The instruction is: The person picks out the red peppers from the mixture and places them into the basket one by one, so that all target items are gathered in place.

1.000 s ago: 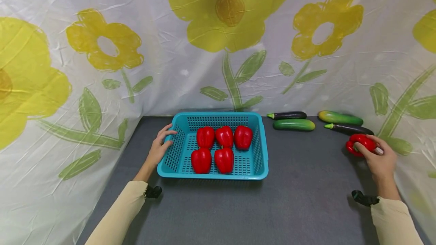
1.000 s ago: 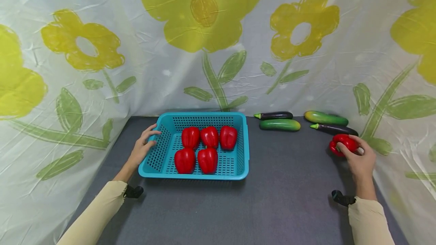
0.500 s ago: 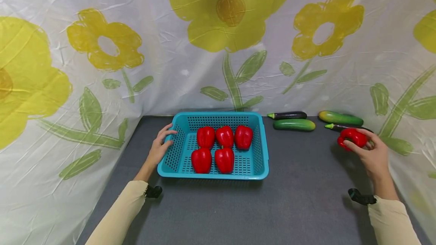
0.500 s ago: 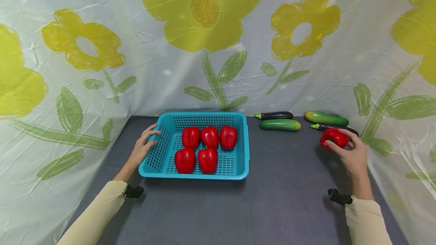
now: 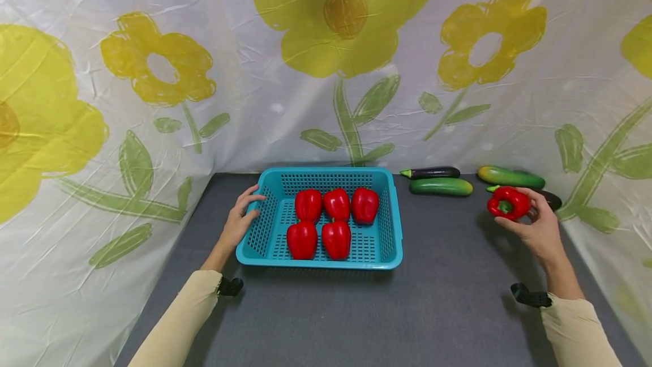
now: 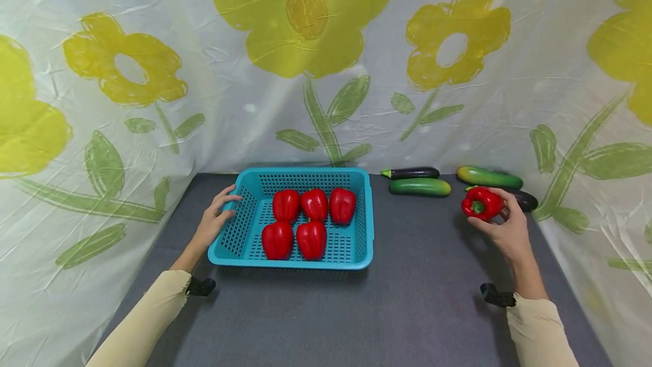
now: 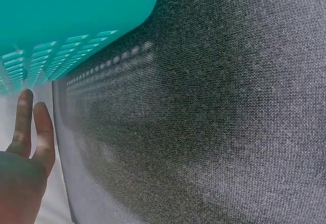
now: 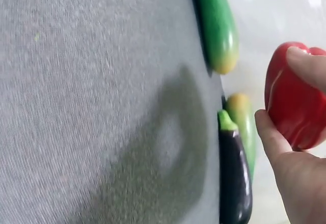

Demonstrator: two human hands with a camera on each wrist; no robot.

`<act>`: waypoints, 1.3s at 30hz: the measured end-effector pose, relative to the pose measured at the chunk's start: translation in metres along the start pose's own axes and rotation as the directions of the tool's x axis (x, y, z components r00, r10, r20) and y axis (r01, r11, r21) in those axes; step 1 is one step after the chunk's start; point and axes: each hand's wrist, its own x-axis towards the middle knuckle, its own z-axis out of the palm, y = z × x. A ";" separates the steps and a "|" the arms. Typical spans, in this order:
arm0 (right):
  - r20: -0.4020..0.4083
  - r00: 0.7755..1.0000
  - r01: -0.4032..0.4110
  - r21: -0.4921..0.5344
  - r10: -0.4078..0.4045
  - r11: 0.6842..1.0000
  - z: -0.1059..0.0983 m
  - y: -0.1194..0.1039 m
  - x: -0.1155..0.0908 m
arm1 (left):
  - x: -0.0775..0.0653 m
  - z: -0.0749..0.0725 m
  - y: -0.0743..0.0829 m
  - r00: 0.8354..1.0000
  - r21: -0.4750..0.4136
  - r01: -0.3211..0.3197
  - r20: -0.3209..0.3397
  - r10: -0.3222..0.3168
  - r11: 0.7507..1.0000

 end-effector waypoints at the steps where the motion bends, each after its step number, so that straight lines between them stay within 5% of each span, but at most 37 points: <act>1: 0.006 1.000 0.009 -0.002 -0.009 1.000 0.002 -0.002 0.000 | 0.000 0.000 0.000 1.000 0.001 0.001 0.000 -0.001 1.000; 11: 0.045 0.997 0.067 -0.020 -0.066 0.998 0.020 -0.038 -0.003 | 0.001 0.000 0.002 1.000 0.007 0.005 0.001 -0.005 1.000; 18: 0.090 0.994 0.065 -0.012 -0.064 0.998 0.032 -0.044 -0.001 | 0.001 0.000 0.002 1.000 0.009 0.004 0.010 -0.004 1.000; 29: 0.209 0.959 0.148 0.210 -0.192 0.966 0.052 -0.074 -0.003 | -0.001 0.000 0.006 1.000 0.013 0.002 0.004 -0.002 1.000; 39: 0.276 0.950 0.051 0.323 -0.146 0.945 0.067 -0.079 -0.007 | 0.000 0.000 0.005 1.000 0.003 0.001 0.003 -0.001 1.000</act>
